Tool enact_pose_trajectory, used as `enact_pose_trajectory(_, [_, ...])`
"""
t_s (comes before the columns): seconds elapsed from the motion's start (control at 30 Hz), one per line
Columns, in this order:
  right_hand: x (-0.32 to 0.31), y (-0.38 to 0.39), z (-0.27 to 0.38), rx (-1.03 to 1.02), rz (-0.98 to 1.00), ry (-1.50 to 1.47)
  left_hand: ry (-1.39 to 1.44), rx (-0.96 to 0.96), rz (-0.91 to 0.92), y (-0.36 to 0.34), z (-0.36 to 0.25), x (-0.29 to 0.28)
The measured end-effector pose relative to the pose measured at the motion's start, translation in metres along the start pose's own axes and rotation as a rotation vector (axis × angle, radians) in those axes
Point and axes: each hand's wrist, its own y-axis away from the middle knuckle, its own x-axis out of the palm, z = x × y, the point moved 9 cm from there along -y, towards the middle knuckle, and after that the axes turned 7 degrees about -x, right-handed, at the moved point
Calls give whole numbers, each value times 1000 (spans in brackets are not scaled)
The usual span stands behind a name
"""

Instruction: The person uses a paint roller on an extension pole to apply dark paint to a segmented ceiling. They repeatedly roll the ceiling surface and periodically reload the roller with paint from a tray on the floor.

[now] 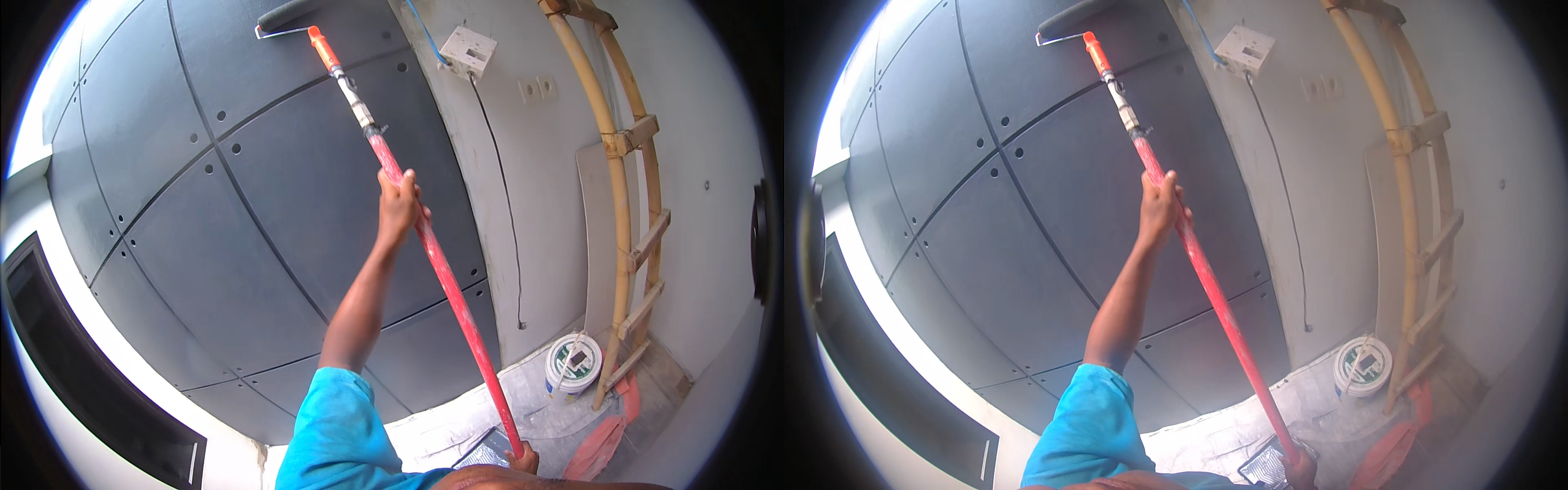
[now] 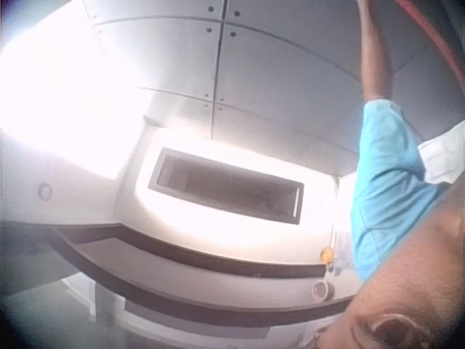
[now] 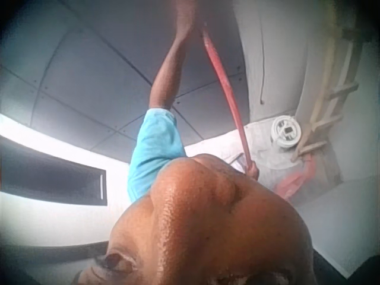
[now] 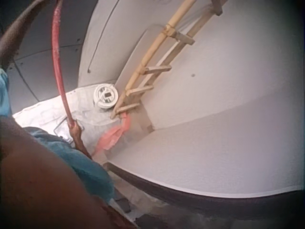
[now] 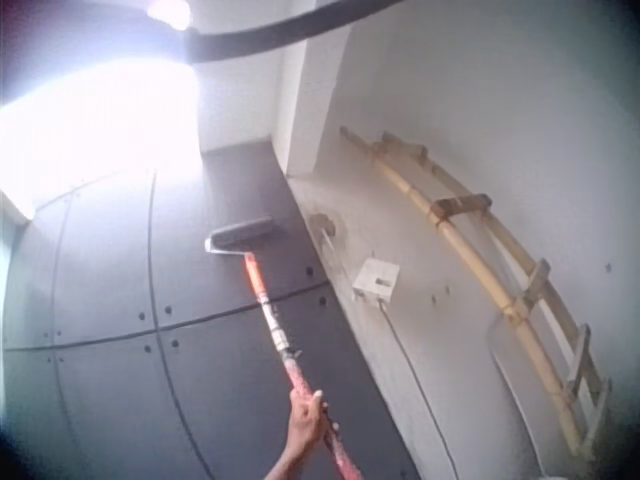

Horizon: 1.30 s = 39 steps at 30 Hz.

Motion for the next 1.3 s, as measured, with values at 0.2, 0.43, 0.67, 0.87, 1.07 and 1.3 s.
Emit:
enact_pose_trajectory(0.2, [9,65,-100,189,8,49,-44,-82,13,68,62,21])
enact_pose_trajectory(0.43, [10,118,-162,412,117,47,-55,-164,22,123,100,32])
enact_pose_trajectory(0.67, [13,125,-164,452,166,26,-45,-167,39,147,120,36])
enact_pose_trajectory(0.87, [25,108,-147,392,197,-37,-118,-154,0,126,107,29])
enact_pose_trajectory(1.07, [50,63,-89,278,206,-146,-139,-67,-59,52,38,5])
enact_pose_trajectory(1.3, [48,3,10,28,-25,66,-176,43,-101,-43,-53,-23])
